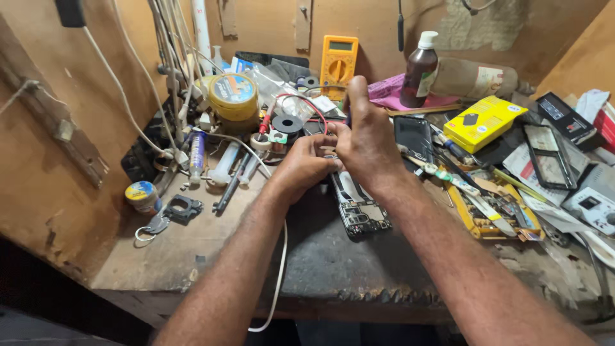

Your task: The person uses a small blue-handled screwdriver to remove screws from a disassembled smartphone chassis on a cluttered workbench. They repeatedly loosen and remove screws from the top and bottom sections of the device, occasionally repositioning the phone and handling the screwdriver with both hands.

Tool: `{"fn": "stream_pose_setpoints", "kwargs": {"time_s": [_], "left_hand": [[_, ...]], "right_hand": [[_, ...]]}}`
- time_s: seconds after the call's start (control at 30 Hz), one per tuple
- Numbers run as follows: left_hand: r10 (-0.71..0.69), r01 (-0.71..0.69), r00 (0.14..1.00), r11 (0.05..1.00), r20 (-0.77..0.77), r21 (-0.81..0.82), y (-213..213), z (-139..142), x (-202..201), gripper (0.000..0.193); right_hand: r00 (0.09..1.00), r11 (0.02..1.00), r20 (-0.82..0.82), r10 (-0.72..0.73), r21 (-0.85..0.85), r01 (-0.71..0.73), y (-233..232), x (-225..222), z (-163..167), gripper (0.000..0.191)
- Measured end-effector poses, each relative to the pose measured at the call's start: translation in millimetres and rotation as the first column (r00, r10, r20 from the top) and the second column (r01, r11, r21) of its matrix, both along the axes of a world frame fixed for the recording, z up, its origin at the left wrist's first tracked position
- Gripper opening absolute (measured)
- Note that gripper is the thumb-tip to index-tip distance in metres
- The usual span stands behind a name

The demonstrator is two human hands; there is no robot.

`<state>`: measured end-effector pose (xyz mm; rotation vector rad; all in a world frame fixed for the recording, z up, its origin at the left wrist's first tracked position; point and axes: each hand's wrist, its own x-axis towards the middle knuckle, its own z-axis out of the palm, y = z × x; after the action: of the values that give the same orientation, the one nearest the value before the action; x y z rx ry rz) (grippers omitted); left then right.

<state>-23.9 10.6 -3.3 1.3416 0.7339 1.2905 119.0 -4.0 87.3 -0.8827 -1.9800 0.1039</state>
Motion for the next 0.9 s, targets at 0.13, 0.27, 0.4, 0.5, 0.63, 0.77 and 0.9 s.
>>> {"fn": "stream_pose_setpoints", "kwargs": {"time_s": [0.13, 0.27, 0.4, 0.5, 0.63, 0.77, 0.9], "left_hand": [[0.055, -0.053, 0.997, 0.998, -0.052, 0.03, -1, 3, 3, 0.048], [0.123, -0.121, 0.985, 0.992, -0.119, 0.022, -4, 1, 3, 0.049], [0.095, -0.092, 0.992, 0.995, -0.088, 0.043, -3, -1, 4, 0.05], [0.106, -0.108, 0.991, 0.994, -0.081, -0.019, -2, -1, 5, 0.054], [0.131, -0.132, 0.985, 0.991, -0.113, -0.001, -6, -2, 5, 0.053], [0.152, -0.156, 0.982, 0.988, -0.111, -0.022, -12, 2, 6, 0.056], [0.211, -0.224, 0.965, 0.972, -0.152, -0.068, -20, 13, 9, 0.062]], "right_hand": [[0.999, 0.997, -0.048, 0.008, 0.077, -0.004, -4, 2, 4, 0.045], [1.0, 1.0, -0.005, -0.006, 0.027, 0.006, -4, 5, 4, 0.044], [0.994, 0.995, 0.055, 0.097, 0.031, -0.099, 0, 9, 4, 0.04], [1.0, 0.996, 0.003, 0.019, 0.088, -0.019, -1, 3, 4, 0.043], [0.987, 0.992, -0.158, 0.014, -0.122, -0.033, -16, 5, 2, 0.033], [0.868, 0.978, -0.496, 0.005, -0.178, -0.107, -39, 24, -2, 0.029], [0.823, 0.998, -0.565, -0.058, -0.057, 0.03, -56, 51, -12, 0.032]]}}
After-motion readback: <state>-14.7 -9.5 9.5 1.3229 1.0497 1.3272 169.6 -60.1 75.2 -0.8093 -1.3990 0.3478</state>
